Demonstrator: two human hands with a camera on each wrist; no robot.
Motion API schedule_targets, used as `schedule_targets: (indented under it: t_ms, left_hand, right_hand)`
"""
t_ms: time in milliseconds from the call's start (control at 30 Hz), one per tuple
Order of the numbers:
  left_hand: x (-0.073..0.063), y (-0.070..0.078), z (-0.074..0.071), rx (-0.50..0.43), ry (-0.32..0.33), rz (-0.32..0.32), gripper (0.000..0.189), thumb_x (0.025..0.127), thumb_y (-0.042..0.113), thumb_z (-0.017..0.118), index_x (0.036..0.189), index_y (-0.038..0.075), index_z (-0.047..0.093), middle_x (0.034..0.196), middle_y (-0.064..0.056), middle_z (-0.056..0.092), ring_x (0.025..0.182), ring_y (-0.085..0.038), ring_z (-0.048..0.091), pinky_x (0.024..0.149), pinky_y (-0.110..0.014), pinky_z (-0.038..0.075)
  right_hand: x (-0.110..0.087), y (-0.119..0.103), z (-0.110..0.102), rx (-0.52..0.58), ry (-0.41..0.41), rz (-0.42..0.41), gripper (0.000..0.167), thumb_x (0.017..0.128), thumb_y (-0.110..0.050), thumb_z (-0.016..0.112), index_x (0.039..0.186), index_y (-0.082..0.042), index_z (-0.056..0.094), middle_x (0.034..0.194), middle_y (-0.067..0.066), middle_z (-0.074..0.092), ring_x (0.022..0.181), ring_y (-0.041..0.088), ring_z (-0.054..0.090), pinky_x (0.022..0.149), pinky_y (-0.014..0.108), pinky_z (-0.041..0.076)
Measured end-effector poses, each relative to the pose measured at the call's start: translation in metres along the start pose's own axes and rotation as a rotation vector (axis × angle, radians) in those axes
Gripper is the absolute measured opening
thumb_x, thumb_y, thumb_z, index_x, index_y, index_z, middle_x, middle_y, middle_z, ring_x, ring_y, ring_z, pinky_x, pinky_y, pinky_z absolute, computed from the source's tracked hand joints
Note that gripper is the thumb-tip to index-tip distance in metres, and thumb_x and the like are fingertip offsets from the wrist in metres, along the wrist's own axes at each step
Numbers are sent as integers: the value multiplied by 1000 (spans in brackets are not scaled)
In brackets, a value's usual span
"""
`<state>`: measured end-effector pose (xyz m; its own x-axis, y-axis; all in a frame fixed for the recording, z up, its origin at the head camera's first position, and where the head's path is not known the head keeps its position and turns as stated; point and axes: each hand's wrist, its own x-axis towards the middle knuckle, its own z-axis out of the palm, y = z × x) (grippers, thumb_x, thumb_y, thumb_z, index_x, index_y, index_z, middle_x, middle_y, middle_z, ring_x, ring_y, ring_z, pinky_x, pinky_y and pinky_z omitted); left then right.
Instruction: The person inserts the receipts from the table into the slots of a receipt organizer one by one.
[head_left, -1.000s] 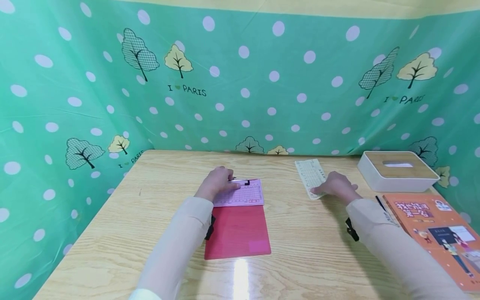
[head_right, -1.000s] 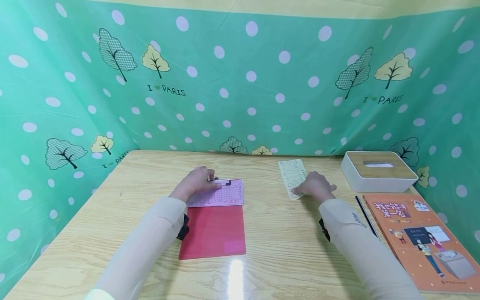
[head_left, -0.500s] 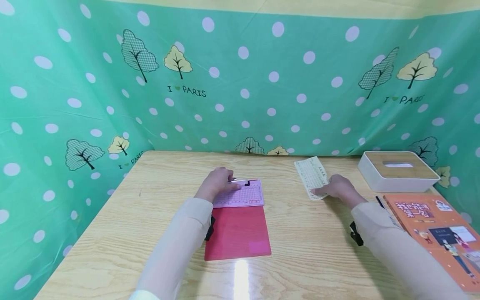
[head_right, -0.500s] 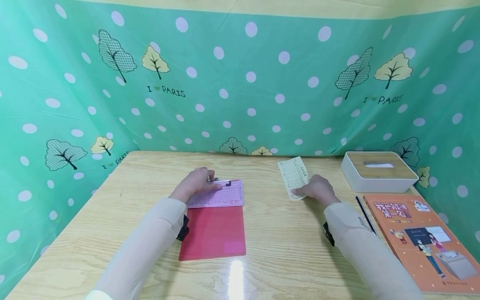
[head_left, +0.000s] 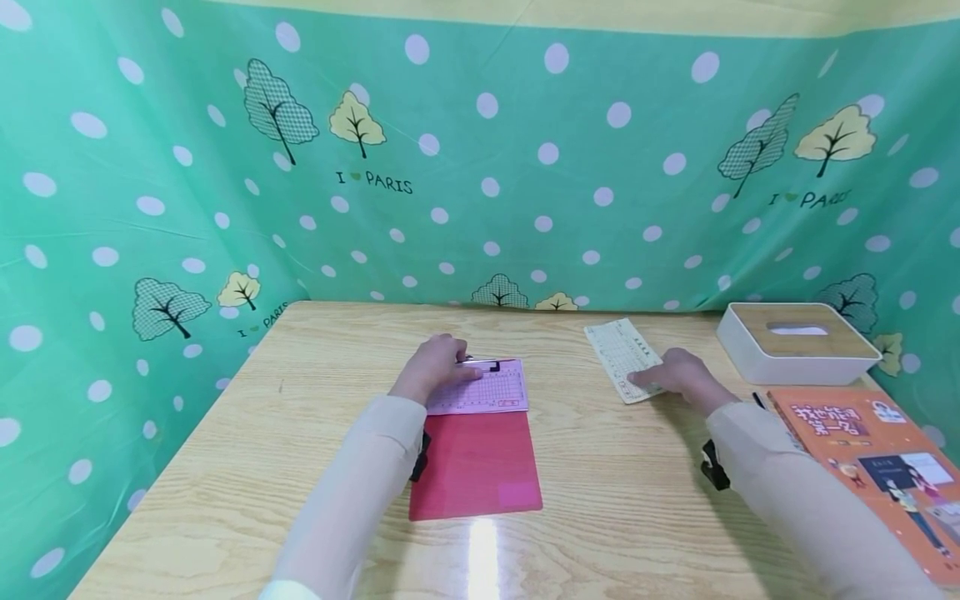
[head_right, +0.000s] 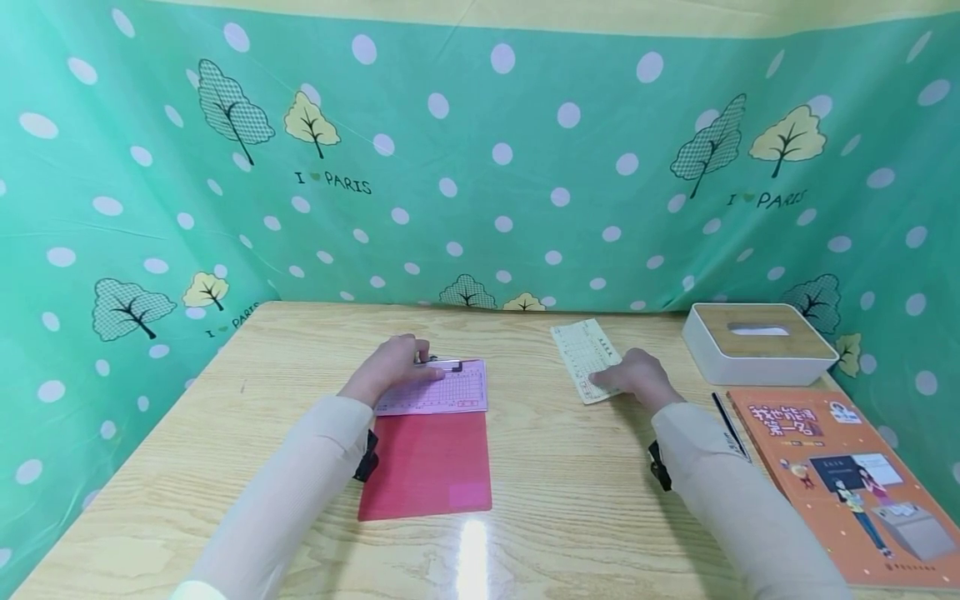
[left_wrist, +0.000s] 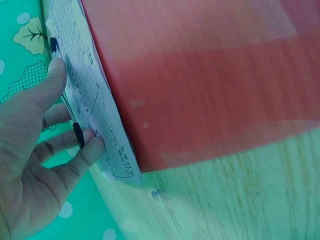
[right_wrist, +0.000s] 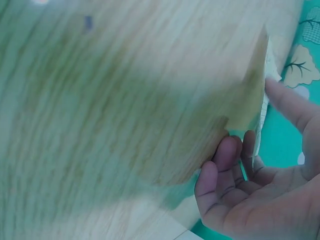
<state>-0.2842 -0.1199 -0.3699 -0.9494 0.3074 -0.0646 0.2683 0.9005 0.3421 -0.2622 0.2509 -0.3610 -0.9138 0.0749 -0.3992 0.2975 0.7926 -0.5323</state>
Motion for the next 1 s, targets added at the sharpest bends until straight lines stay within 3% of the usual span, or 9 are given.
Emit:
schedule_targets:
  t_ms: [167,300,467,633,833,1000]
  left_hand:
    - [0,0,0,5,2,4,32,90,33,79,86,6,62,87,-7,54,82,-23,49,80,-39,46]
    - [1,0,1,5,13,12,32,90,32,80,82,7,61,83,-6,54,80,-22,48,78,-38,44]
    - [1,0,2,19,27,20,34,89,31,79,78,8,58,79,-5,52,78,-21,46,76,-37,43]
    - [2,1,3,31,24,15,35,89,32,79,77,8,57,79,-5,50,78,-21,45,76,-37,42]
    - [1,1,3,42,29,20,35,90,32,79,78,7,57,80,-6,51,77,-21,45,75,-37,42]
    - [0,2,2,42,23,17,34,89,31,79,79,7,57,81,-5,50,78,-21,45,76,-37,43]
  right_hand:
    - [-1,0,-1,-56,47,-42,44,102,-23,54,119,18,48,101,22,53,91,34,50,78,40,45]
    - [-7,-1,0,-109,120,-117,31,102,-20,56,108,11,54,93,18,57,85,30,52,69,36,43]
    - [-16,-5,0,-167,249,-224,36,100,-21,60,115,11,60,101,25,63,86,34,57,69,40,45]
    - [-23,-8,-2,-151,355,-322,37,101,-23,63,117,9,65,108,27,67,86,33,60,70,43,48]
    - [-32,-12,-8,-88,386,-436,32,103,-23,62,116,5,70,107,23,70,80,28,57,66,37,44]
    - [-36,-17,-10,-47,364,-506,35,102,-28,64,117,4,71,108,22,71,88,28,61,71,36,46]
